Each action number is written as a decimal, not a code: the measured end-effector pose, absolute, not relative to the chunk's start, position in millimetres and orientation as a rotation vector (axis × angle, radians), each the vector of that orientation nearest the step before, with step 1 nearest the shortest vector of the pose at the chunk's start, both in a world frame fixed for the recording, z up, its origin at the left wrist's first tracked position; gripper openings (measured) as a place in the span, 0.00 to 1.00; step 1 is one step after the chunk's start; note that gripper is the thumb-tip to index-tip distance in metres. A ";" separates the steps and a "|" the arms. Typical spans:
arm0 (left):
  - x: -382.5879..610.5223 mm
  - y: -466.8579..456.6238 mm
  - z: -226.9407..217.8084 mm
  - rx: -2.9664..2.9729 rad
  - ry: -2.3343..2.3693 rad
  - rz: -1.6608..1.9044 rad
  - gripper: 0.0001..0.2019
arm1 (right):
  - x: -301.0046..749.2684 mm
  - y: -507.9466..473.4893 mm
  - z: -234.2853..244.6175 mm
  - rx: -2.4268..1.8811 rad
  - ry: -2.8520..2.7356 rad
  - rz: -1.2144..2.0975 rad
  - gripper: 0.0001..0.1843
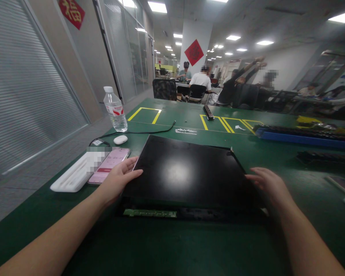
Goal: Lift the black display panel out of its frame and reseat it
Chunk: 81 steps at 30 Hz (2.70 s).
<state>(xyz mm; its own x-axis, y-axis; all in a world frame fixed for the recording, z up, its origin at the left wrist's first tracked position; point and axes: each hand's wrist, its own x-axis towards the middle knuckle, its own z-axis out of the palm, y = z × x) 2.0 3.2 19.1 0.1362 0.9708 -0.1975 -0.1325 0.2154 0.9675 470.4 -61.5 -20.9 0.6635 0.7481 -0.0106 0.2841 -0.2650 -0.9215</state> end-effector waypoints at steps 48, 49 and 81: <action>-3.1 9.8 6.1 0.880 1.014 0.966 0.32 | 465.2 -62.0 -16.1 -2.212 -1.035 0.316 0.15; -2.5 8.9 8.0 0.890 1.017 0.960 0.32 | 465.2 -62.1 -16.2 -2.211 -1.027 0.333 0.15; 0.4 3.9 16.5 0.900 1.126 0.996 0.28 | 466.5 -62.6 -16.5 -2.228 -0.996 0.407 0.19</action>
<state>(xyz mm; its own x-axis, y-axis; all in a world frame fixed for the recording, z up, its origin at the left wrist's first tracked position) 0.4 3.9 16.5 0.1312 0.9488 -0.2875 -0.1698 0.3072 0.9364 466.5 -62.6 -16.5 0.6623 0.7491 -0.0154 0.5454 -0.4961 -0.6755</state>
